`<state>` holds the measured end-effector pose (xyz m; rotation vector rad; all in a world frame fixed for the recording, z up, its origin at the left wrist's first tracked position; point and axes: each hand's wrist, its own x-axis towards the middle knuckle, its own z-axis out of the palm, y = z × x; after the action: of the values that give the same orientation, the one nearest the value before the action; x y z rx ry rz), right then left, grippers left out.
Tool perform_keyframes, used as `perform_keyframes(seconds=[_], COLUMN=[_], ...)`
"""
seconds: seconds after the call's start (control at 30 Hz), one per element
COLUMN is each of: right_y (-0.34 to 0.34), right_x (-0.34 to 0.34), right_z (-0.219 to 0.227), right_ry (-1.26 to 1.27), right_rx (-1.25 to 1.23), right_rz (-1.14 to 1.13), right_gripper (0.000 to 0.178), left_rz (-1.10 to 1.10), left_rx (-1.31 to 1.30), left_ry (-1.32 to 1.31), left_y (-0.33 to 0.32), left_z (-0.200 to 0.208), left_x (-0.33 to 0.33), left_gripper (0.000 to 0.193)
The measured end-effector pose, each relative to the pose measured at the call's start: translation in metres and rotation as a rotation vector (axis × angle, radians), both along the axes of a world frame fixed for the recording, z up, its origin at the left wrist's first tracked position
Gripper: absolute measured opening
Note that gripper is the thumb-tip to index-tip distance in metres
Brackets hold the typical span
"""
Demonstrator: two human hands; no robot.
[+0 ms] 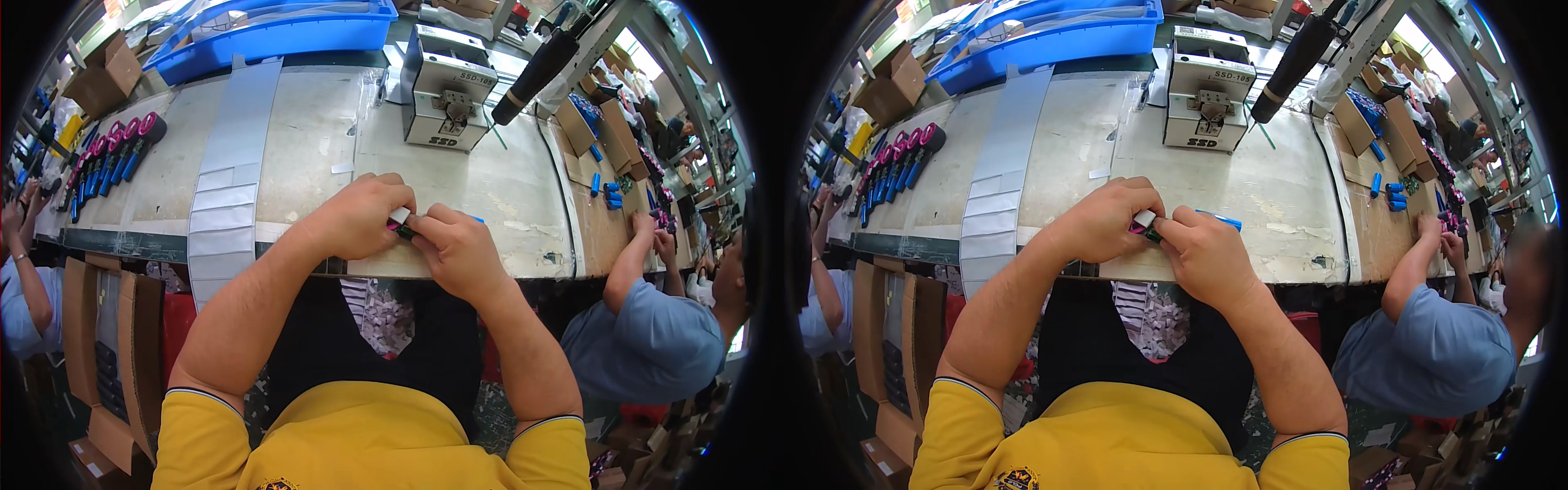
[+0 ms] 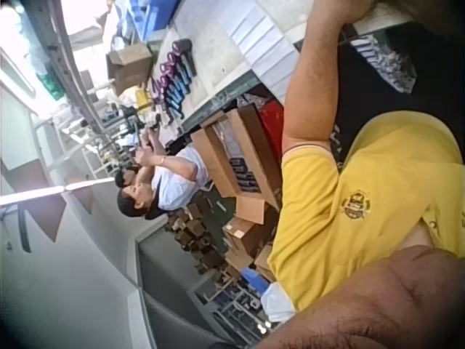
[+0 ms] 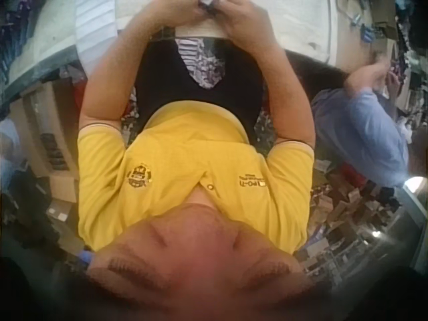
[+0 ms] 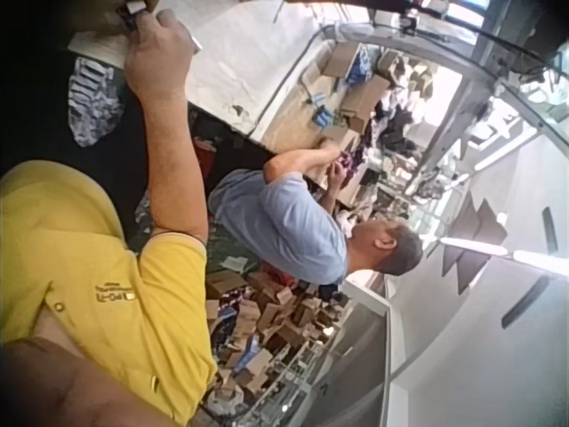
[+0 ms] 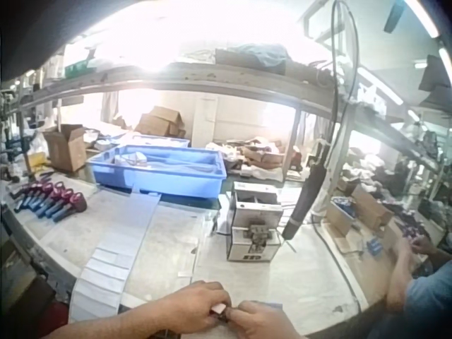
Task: The person assembles small electronic devices by securing circuit boards with an electric screwdriver, peeling and sticking adhesive pads onto the components, inserting batteries into the device handles, and placing the assembled units on the table.
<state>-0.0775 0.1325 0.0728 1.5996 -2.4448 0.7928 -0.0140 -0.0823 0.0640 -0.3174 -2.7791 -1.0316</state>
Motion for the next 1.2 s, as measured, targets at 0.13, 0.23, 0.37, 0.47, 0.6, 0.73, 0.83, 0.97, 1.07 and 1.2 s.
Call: perform_keyframes(seconds=[0.13,0.23,0.37,0.47,0.6,0.73,0.83,0.97,1.07,1.2], right_y=[-0.002,-0.001,0.003,0.003,0.005,0.009,0.008,0.008,0.008,0.008], right_x=[0.003,0.002,-0.003,-0.004,0.002,0.013,0.017,0.017,0.014,0.013], right_z=[-0.002,-0.002,-0.001,-0.006,-0.027,-0.051,-0.051,-0.046,-0.046,-0.047], right_ry=[0.030,0.061,0.047,0.044,0.086,0.200,0.196,0.180,0.167,0.144], right_rx=[0.002,0.014,-0.001,-0.059,-0.189,-0.401,-0.408,-0.394,-0.377,-0.382], right_rz=[-0.021,-0.025,0.018,0.015,-0.014,-0.081,-0.111,-0.105,-0.089,-0.088], right_gripper=[0.022,0.017,0.019,0.020,0.022,0.023,0.022,0.022,0.021,0.020], left_rz=[-0.002,-0.006,0.020,0.012,0.004,0.017,0.002,0.007,0.017,0.038], left_rx=[-0.009,-0.020,0.115,0.123,0.131,0.131,0.143,0.130,0.114,0.105], left_ry=[0.031,0.063,-0.096,-0.045,0.000,-0.034,-0.023,-0.050,-0.077,-0.122], left_y=[-0.001,0.000,0.005,0.005,0.005,0.006,0.004,0.004,0.005,0.007], left_z=[-0.003,-0.001,0.012,0.007,0.003,0.000,0.000,0.003,0.006,0.010], left_x=[0.000,0.000,0.001,0.000,0.000,-0.003,-0.004,-0.004,-0.005,-0.007], left_gripper=[0.031,0.030,0.025,0.023,0.020,0.019,0.021,0.020,0.018,0.018])
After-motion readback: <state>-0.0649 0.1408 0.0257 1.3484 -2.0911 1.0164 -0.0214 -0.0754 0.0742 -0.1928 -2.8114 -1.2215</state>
